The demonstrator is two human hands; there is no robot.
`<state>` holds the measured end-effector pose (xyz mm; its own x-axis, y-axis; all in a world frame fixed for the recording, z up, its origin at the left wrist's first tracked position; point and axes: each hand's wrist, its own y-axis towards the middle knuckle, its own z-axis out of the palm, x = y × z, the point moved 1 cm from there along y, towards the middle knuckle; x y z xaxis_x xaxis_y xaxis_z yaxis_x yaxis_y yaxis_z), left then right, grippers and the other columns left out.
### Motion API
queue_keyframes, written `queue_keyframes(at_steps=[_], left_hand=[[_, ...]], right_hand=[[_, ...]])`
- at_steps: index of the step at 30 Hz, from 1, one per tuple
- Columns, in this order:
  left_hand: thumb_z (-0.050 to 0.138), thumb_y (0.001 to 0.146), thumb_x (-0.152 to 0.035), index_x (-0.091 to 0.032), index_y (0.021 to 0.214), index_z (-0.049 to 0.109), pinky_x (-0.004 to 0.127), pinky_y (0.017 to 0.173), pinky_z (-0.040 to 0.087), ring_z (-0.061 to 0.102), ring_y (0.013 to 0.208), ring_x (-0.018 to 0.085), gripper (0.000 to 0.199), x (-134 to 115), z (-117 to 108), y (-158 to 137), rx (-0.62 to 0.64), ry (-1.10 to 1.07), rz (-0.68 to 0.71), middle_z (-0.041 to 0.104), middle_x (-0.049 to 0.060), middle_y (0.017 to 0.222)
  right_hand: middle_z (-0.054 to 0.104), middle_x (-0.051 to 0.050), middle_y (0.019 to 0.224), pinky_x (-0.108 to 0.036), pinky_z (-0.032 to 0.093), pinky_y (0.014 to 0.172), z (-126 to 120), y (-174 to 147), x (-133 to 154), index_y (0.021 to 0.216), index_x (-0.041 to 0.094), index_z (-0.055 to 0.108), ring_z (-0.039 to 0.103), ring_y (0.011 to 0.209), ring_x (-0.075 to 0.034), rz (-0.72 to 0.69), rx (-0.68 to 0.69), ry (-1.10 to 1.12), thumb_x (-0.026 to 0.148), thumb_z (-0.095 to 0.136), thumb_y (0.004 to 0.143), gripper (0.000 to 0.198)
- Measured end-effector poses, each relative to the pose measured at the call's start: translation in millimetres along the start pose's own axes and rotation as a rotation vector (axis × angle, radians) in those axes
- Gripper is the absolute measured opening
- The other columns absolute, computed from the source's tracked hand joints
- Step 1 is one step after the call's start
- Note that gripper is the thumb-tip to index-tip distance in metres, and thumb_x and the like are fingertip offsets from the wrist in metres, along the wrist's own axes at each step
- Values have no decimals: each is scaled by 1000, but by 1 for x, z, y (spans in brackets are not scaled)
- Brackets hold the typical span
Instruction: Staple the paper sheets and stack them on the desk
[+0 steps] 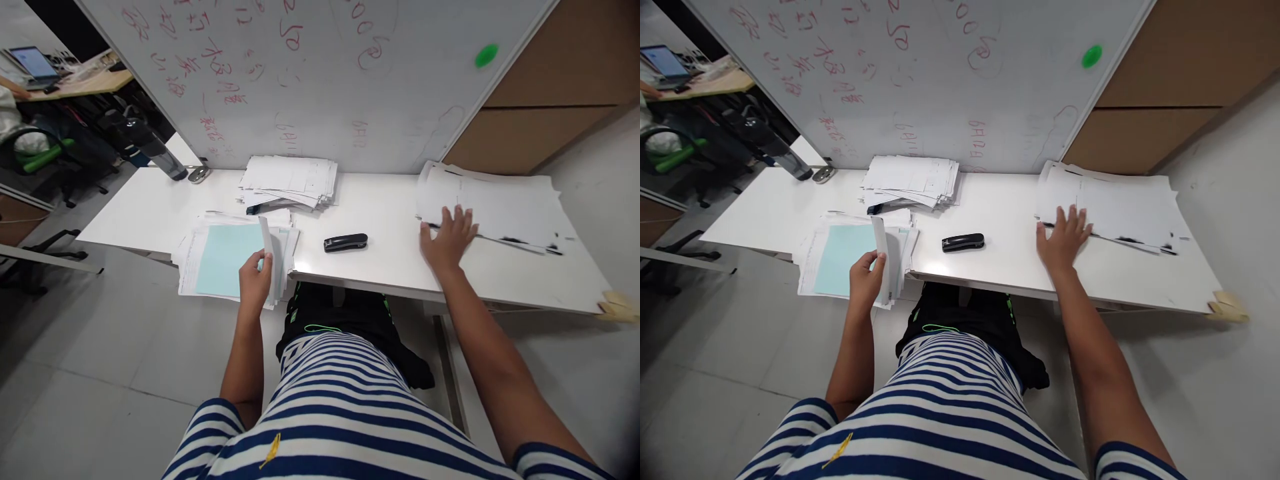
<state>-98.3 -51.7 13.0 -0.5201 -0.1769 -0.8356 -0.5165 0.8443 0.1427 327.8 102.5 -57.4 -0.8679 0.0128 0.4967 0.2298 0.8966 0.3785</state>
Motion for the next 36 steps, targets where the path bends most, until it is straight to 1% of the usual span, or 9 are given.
queue_keyframes(at_steps=[3,6,8,10,14,19,22,26,36], left_hand=[[64,96,-37,-23,103,76,39,97,59,74,109,24,20,-55,-2,-24,159,-103,315,80,6,113],[67,95,-26,-25,97,77,42,111,54,75,104,20,11,-98,-6,-44,551,-240,740,81,3,108],[68,94,-23,-26,98,78,44,110,56,76,99,19,12,-106,-8,-46,678,-322,831,81,3,102],[72,91,-24,-26,94,78,40,99,61,76,94,19,7,-98,-3,-39,630,-377,742,81,4,98],[82,82,-36,-22,86,76,30,74,60,73,85,19,16,-58,23,-17,382,-414,293,79,5,93],[86,75,-46,-20,88,75,26,68,54,67,73,14,32,-24,51,-10,245,-452,-59,74,2,81],[87,74,-45,-20,89,74,26,67,52,64,71,13,32,-23,52,-9,192,-520,-56,72,1,82],[84,78,-39,-21,88,71,31,85,55,69,91,16,24,-24,48,-2,73,-614,167,73,3,102],[74,85,-42,-22,89,69,38,100,53,66,113,22,21,0,59,-5,14,-300,251,72,6,109]], right_hand=[[41,-18,163,-65,21,123,-10,-34,36,150,22,51,25,157,-37,-22,134,452,64,62,89,74],[39,-11,166,-56,38,119,-20,-72,69,158,35,40,35,154,-33,-10,527,1035,66,77,79,92],[36,-9,169,-53,37,121,-29,-87,76,162,39,33,34,155,-32,64,550,1230,65,86,69,110],[37,-6,168,-50,36,123,-36,-94,72,161,41,33,35,155,-30,185,470,1350,66,89,64,115],[61,-7,150,-51,42,118,-38,-111,50,148,35,54,54,142,-32,438,490,1500,60,92,62,97],[80,-7,110,-50,52,109,-39,-121,38,115,26,74,69,117,-33,558,350,1444,48,98,54,69],[80,-6,108,-48,52,108,-59,-105,37,104,25,74,70,115,-30,399,241,1368,45,96,59,54],[79,-5,104,-46,54,104,-89,-86,34,99,25,74,71,110,-27,186,81,1213,43,93,68,40],[78,-5,89,-45,57,90,-62,-82,39,89,22,74,72,90,-25,254,24,1007,56,86,70,41]])
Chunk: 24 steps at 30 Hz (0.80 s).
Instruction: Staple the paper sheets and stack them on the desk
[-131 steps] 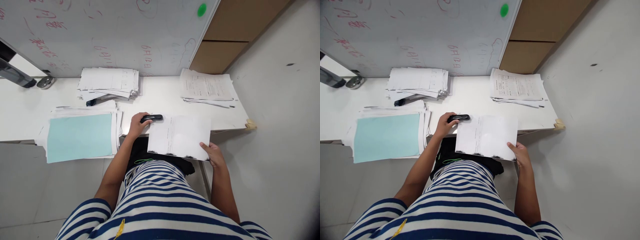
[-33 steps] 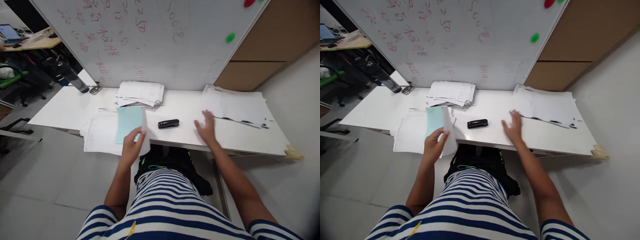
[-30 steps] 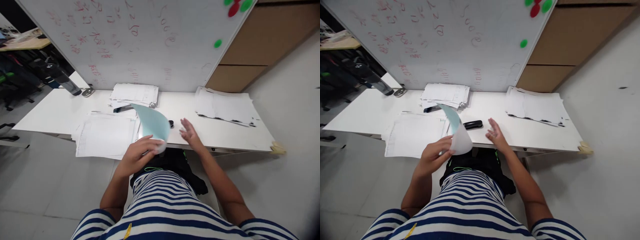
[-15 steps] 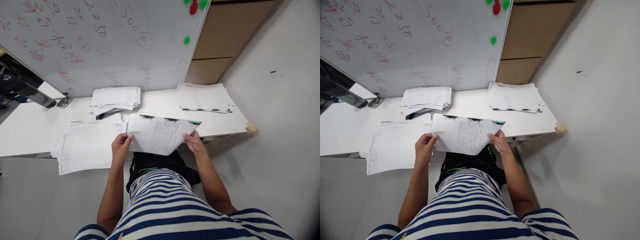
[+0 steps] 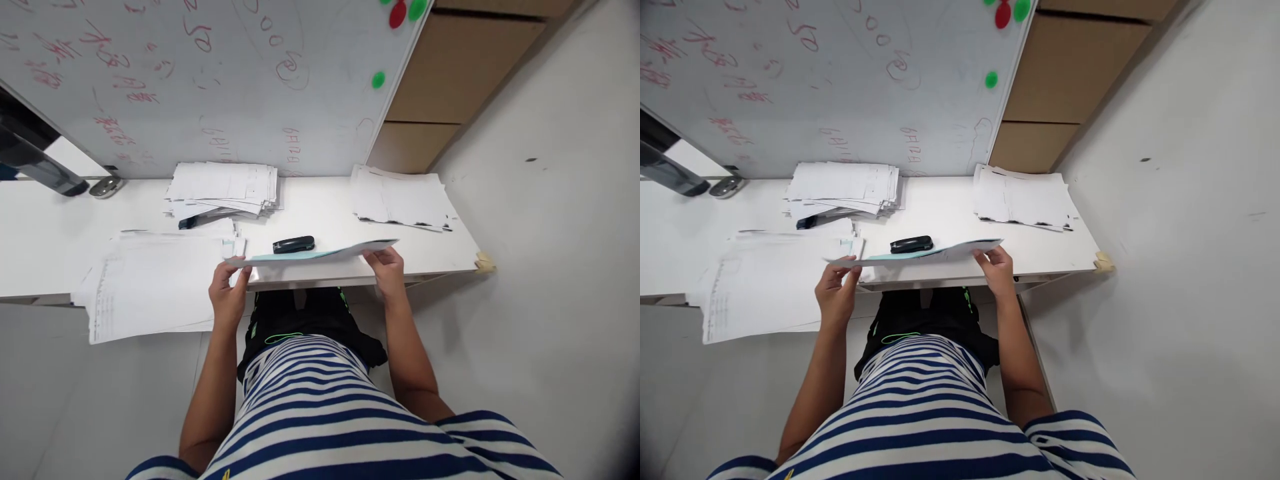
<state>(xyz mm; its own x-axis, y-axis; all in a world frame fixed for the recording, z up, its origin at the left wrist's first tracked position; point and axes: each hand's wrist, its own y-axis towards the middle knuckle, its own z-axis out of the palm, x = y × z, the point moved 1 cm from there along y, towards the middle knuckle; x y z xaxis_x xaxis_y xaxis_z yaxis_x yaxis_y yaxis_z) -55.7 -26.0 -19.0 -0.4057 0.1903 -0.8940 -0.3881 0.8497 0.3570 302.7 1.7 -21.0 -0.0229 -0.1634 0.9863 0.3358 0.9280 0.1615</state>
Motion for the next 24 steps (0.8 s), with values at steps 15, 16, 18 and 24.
queue_keyframes(at_steps=[15,16,18,24], left_hand=[[78,81,-44,-20,93,70,29,83,54,68,84,15,27,-8,7,-8,-6,-62,-156,71,1,88],[78,82,-44,-20,93,70,30,83,54,68,85,15,27,-7,8,-8,-16,-66,-146,71,1,89],[77,83,-44,-21,92,69,30,85,54,67,86,15,26,-5,10,-9,-45,-72,-97,70,1,89],[74,85,-43,-22,88,67,32,88,53,66,86,16,23,-5,14,-12,-68,-53,-62,67,0,86]], right_hand=[[72,-4,82,-39,58,82,5,-17,15,83,21,69,70,85,-23,-98,-263,-151,51,81,77,33],[72,-4,82,-39,58,84,7,-18,15,85,21,68,70,86,-23,-108,-280,-155,52,80,78,34],[72,-4,84,-40,58,86,8,-21,13,89,22,69,70,87,-23,-135,-325,-148,54,80,78,36],[72,-8,90,-44,57,95,13,-29,8,88,22,69,70,98,-27,-139,-346,-176,60,75,81,39]])
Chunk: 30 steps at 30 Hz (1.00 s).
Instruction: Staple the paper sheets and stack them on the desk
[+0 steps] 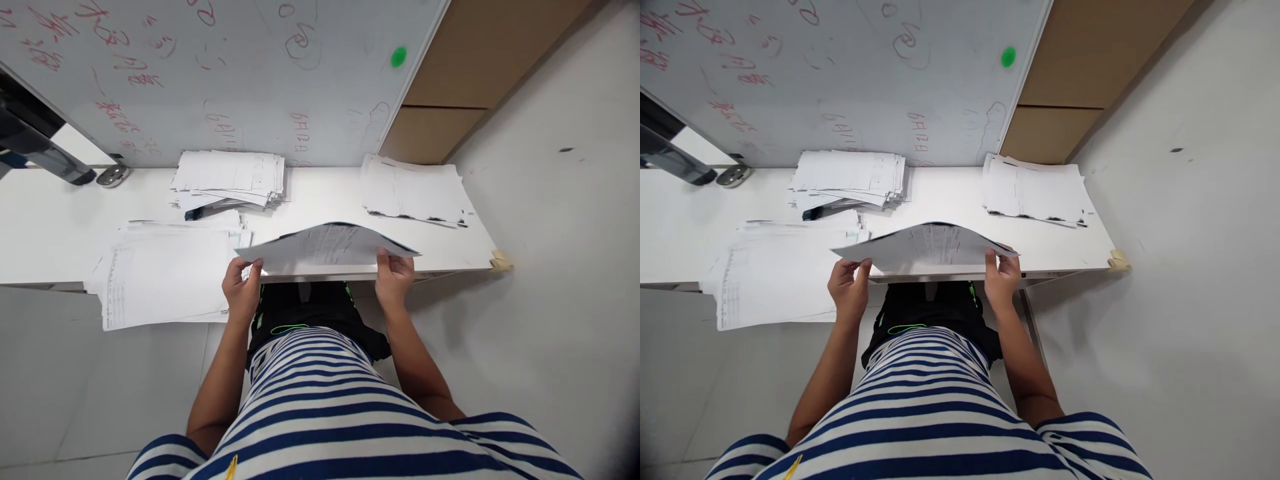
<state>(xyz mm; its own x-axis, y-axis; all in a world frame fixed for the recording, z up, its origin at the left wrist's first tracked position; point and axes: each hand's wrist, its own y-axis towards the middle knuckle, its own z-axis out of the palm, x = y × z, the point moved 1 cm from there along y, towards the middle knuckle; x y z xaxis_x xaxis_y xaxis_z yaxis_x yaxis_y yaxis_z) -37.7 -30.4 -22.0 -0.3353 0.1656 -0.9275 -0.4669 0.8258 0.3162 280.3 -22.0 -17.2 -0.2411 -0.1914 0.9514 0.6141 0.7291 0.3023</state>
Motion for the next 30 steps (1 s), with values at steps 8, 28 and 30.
queue_keyframes(at_steps=[8,28,30], left_hand=[[75,85,-42,-21,91,68,32,88,53,67,88,16,22,0,0,-4,18,37,-11,69,1,90],[78,80,-42,-20,93,68,29,82,54,67,82,15,27,0,0,15,59,-99,-125,69,1,85],[79,80,-44,-20,93,68,29,81,54,67,82,14,30,4,2,13,69,-102,-162,70,1,86]], right_hand=[[71,-9,108,-44,52,105,4,-6,-4,108,22,67,68,109,-26,21,73,54,57,73,85,42],[66,1,76,-35,56,82,-9,15,-18,89,22,65,66,80,-19,131,168,78,53,85,74,40],[73,-2,87,-39,56,91,-6,12,-29,93,22,69,69,90,-21,208,258,197,53,85,73,40]])
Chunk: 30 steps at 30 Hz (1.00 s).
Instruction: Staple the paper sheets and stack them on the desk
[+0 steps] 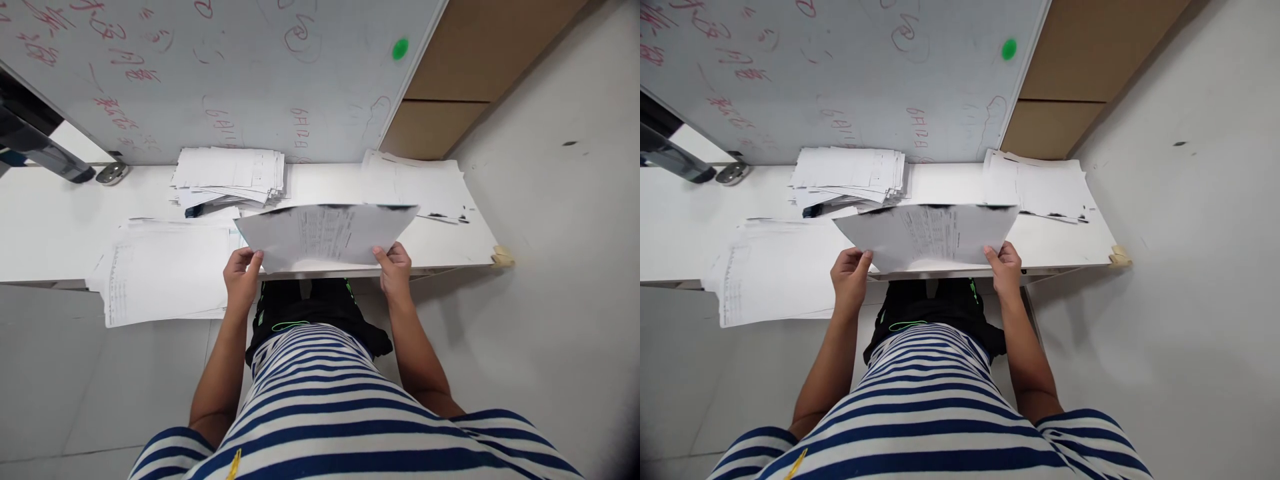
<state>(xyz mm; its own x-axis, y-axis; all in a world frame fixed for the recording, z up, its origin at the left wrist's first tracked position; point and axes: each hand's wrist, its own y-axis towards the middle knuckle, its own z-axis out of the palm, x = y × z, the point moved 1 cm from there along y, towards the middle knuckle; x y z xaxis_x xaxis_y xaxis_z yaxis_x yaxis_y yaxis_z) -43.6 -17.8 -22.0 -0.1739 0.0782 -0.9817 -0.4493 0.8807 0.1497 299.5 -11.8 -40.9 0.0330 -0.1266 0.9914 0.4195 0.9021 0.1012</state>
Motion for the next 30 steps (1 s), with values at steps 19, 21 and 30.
queue_keyframes(at_steps=[19,21,30], left_hand=[[67,91,-42,-25,107,71,29,63,49,58,63,13,24,-23,53,-2,433,339,2,73,1,95],[61,96,-39,-24,115,69,35,75,53,64,75,18,26,-19,61,-3,414,497,181,74,5,105],[63,95,-45,-21,132,59,52,110,41,54,133,38,44,16,89,41,509,845,441,64,16,134]], right_hand=[[82,-5,92,-32,64,77,-98,-41,-12,101,20,80,78,79,-22,533,-14,6,46,98,59,53],[82,-6,93,-29,64,72,-115,-52,-15,99,19,80,78,77,-21,575,-78,29,44,99,56,53],[82,-5,99,-26,65,73,-149,-56,-11,97,20,80,79,80,-20,569,-171,49,41,100,54,52]])
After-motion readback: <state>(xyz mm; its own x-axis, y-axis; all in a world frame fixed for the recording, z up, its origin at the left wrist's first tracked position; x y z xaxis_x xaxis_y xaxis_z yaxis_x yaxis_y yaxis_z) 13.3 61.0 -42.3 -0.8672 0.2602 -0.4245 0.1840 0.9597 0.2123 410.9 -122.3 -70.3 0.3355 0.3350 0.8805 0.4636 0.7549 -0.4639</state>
